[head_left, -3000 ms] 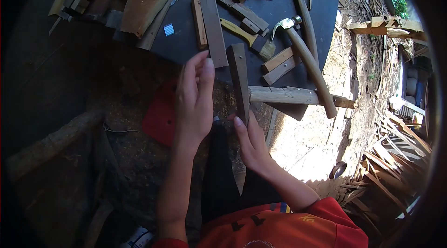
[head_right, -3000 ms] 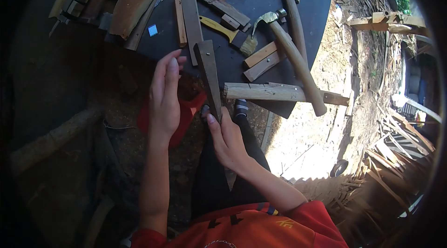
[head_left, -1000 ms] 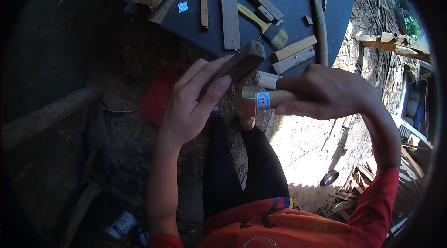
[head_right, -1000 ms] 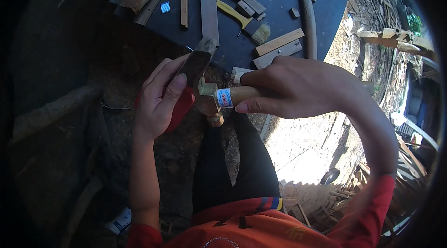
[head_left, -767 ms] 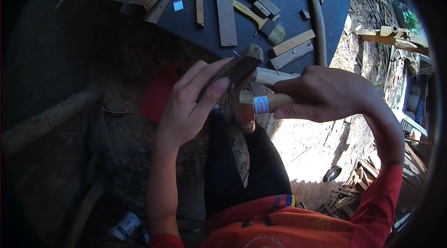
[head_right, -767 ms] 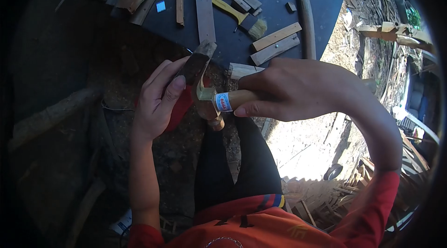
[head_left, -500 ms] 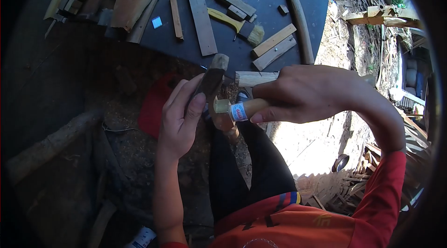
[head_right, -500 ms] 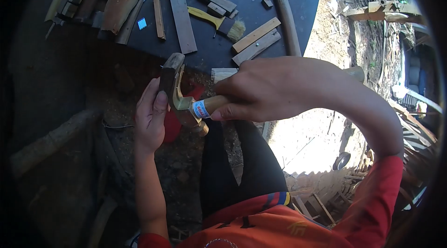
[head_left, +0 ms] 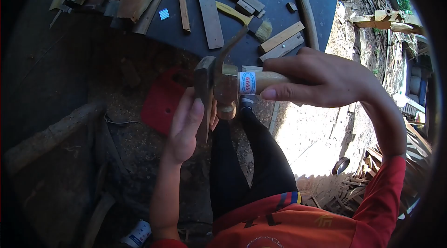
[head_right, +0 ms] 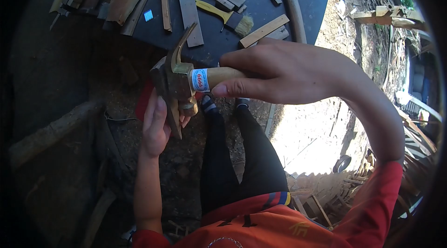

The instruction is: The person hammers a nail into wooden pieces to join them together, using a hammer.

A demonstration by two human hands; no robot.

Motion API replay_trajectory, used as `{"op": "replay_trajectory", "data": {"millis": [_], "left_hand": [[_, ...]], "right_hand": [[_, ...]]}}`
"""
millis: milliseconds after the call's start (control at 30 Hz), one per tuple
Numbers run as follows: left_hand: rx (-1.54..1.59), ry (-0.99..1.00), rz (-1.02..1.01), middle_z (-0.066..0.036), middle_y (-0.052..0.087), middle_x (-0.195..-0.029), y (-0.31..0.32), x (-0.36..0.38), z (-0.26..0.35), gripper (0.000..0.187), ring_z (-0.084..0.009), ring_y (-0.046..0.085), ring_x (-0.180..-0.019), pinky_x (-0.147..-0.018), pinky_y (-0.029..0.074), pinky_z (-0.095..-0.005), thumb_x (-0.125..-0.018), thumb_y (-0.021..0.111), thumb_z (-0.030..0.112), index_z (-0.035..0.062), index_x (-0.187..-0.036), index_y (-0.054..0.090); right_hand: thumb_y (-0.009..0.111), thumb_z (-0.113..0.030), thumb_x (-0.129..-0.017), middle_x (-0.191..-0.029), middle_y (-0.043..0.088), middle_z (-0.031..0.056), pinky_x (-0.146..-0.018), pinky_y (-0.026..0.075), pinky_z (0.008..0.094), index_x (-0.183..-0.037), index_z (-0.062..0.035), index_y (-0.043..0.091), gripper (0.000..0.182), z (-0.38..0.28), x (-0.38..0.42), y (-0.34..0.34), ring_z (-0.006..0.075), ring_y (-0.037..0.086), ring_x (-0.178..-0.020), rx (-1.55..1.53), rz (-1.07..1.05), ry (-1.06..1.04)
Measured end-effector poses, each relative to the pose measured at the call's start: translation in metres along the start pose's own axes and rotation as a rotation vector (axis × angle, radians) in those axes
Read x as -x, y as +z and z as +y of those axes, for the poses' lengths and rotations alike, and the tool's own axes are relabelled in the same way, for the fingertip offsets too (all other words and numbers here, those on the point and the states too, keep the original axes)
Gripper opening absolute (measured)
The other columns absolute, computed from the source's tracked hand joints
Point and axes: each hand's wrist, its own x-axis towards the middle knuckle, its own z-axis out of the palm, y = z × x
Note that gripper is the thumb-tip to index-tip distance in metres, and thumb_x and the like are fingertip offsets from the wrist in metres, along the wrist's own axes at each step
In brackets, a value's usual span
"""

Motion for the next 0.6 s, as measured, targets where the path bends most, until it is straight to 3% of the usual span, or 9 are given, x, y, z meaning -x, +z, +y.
{"op": "replay_trajectory", "data": {"millis": [100, 133, 233, 267, 433, 600], "left_hand": [[-0.071, 0.038, -0.023, -0.001, 0.058, -0.100, -0.008, 0.001, 0.002, 0.046, -0.0082, 0.056, -0.082, -0.072, 0.048, -0.0261, -0.115, 0.044, 0.041, 0.0056, -0.143, 0.055], [-0.091, 0.055, -0.011, -0.001, 0.058, -0.100, -0.006, 0.001, 0.006, 0.046, -0.0076, 0.055, -0.080, -0.071, 0.047, -0.0251, -0.115, 0.044, 0.040, 0.0053, -0.144, 0.054], [-0.213, 0.147, -0.029, 0.000, 0.058, -0.101, -0.005, -0.003, 0.009, 0.047, -0.0056, 0.052, -0.078, -0.068, 0.042, -0.0221, -0.116, 0.043, 0.040, 0.0051, -0.146, 0.053], [-0.265, 0.183, -0.043, 0.001, 0.059, -0.101, -0.006, -0.004, 0.009, 0.047, -0.0048, 0.050, -0.078, -0.067, 0.040, -0.0211, -0.116, 0.043, 0.040, 0.0051, -0.146, 0.052], [-0.327, 0.206, 0.024, 0.002, 0.060, -0.105, 0.004, -0.006, 0.005, 0.052, -0.0021, 0.047, -0.080, -0.068, 0.037, -0.0210, -0.116, 0.039, 0.045, 0.0047, -0.145, 0.053], [-0.377, 0.279, -0.007, -0.002, 0.064, -0.113, -0.013, -0.010, -0.009, 0.056, -0.0039, 0.050, -0.083, -0.072, 0.041, -0.0225, -0.116, 0.036, 0.049, 0.0030, -0.142, 0.053]], "right_hand": [[0.049, -0.061, -0.109, -0.074, 0.061, 0.0161, -0.070, 0.050, 0.0474, -0.108, -0.0023, 0.064, 0.060, 0.011, 0.000, 0.004, 0.0337, 0.066, -0.073, 0.017, 0.077, -0.042], [0.054, -0.054, -0.109, -0.064, 0.063, 0.0107, -0.054, 0.050, 0.0411, -0.105, -0.0014, 0.064, 0.054, 0.015, -0.004, 0.005, 0.0244, 0.064, -0.053, 0.026, 0.061, -0.163], [0.054, -0.055, -0.109, -0.062, 0.062, 0.0121, -0.056, 0.049, 0.0457, -0.105, -0.0024, 0.065, 0.053, -0.006, -0.002, 0.005, 0.0295, 0.065, -0.053, 0.115, -0.114, -0.075], [0.054, -0.055, -0.108, -0.059, 0.059, 0.0131, -0.057, 0.047, 0.0497, -0.104, -0.0038, 0.064, 0.053, -0.007, -0.002, 0.010, 0.0348, 0.064, -0.054, 0.074, -0.119, -0.091], [0.054, -0.054, -0.109, -0.058, 0.057, 0.0148, -0.057, 0.047, 0.0514, -0.097, -0.0040, 0.061, 0.051, -0.020, -0.004, 0.012, 0.0389, 0.062, -0.055, 0.072, -0.152, -0.117], [0.052, -0.051, -0.110, -0.058, 0.057, 0.0167, -0.058, 0.047, 0.0525, -0.096, -0.0024, 0.061, 0.051, -0.025, -0.006, 0.008, 0.0415, 0.061, -0.057, 0.134, -0.181, -0.147]]}}
